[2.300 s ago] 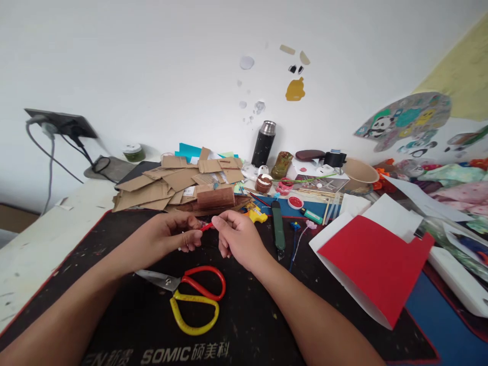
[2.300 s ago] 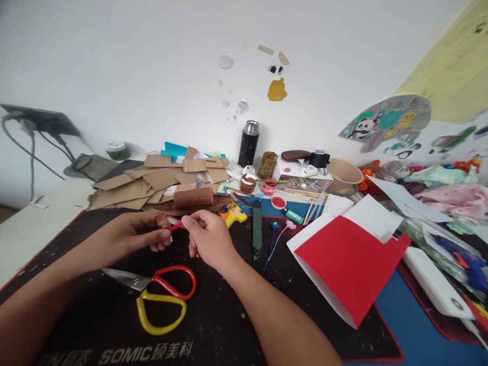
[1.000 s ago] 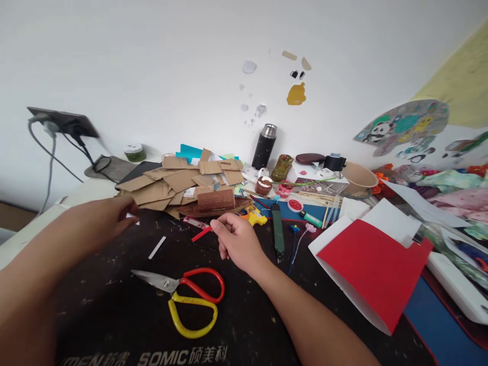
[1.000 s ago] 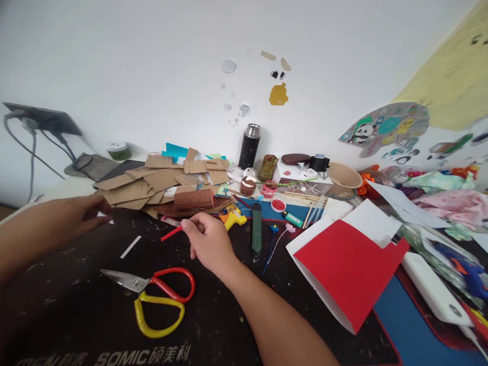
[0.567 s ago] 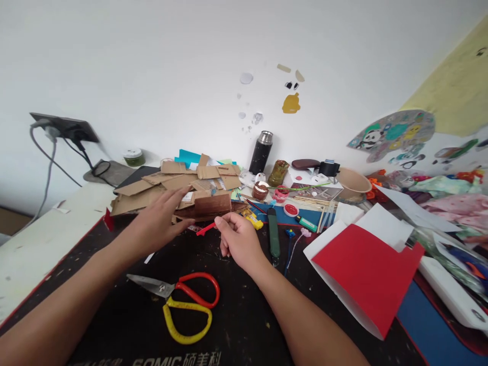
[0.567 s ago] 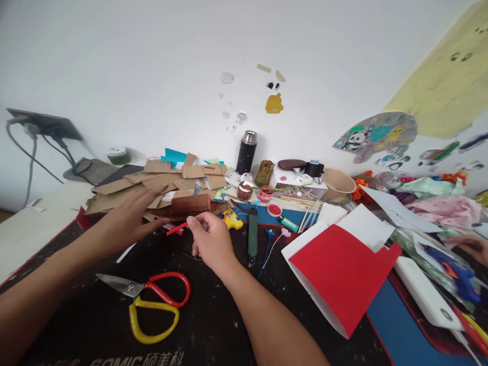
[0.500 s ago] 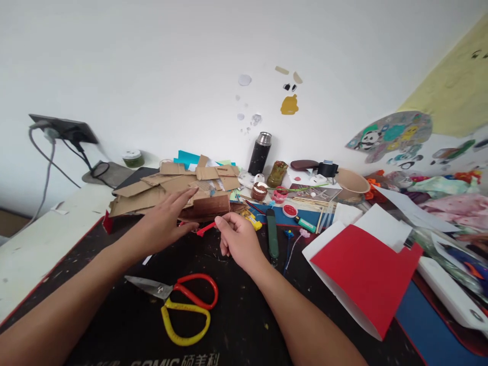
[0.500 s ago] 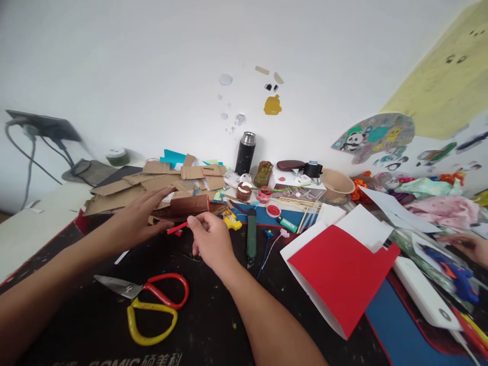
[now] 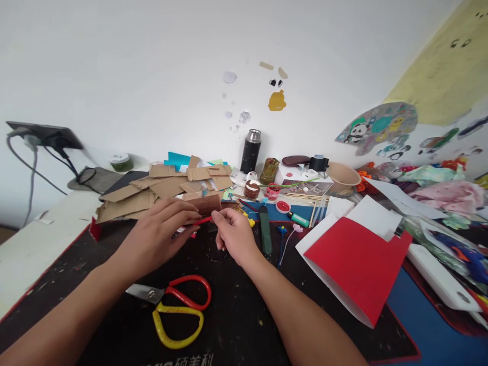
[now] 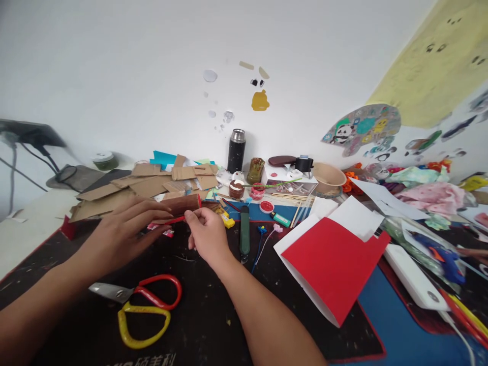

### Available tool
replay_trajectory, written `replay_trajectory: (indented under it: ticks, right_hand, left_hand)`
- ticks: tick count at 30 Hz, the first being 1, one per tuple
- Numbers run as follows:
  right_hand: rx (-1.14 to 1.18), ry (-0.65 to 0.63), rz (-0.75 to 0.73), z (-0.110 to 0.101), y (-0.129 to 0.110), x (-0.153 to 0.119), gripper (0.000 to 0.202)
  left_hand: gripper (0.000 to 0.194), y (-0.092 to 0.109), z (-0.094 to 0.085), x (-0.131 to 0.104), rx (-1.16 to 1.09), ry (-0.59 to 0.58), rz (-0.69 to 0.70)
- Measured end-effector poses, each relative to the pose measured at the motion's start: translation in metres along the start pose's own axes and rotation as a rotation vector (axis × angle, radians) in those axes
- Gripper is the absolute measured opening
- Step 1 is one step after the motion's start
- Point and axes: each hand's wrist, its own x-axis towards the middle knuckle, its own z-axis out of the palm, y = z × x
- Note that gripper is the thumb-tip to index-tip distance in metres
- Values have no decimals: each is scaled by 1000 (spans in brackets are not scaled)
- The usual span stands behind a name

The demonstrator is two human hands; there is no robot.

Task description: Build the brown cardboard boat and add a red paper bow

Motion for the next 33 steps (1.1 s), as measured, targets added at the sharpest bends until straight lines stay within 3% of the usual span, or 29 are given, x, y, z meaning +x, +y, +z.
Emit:
replay_trajectory:
  ticks: [3, 12, 16, 28, 33]
  right_hand:
    - [11, -9, 13, 1, -1, -1, 42]
    - [172, -100, 58, 5, -3, -5, 48]
    - [215, -105, 99, 7, -4, -6, 49]
    - [231, -50, 131, 10, 2, -6, 45]
    - [237, -43, 123, 10, 2, -5, 43]
  left_hand:
    - [17, -5, 4, -2, 35, 2, 47]
    - [20, -4, 6, -9, 267, 57, 18]
    - [21, -1, 9, -11, 346, 22, 28]
    - [22, 9, 13, -8, 338, 3, 159]
    - [17, 9, 15, -12, 229, 40, 93]
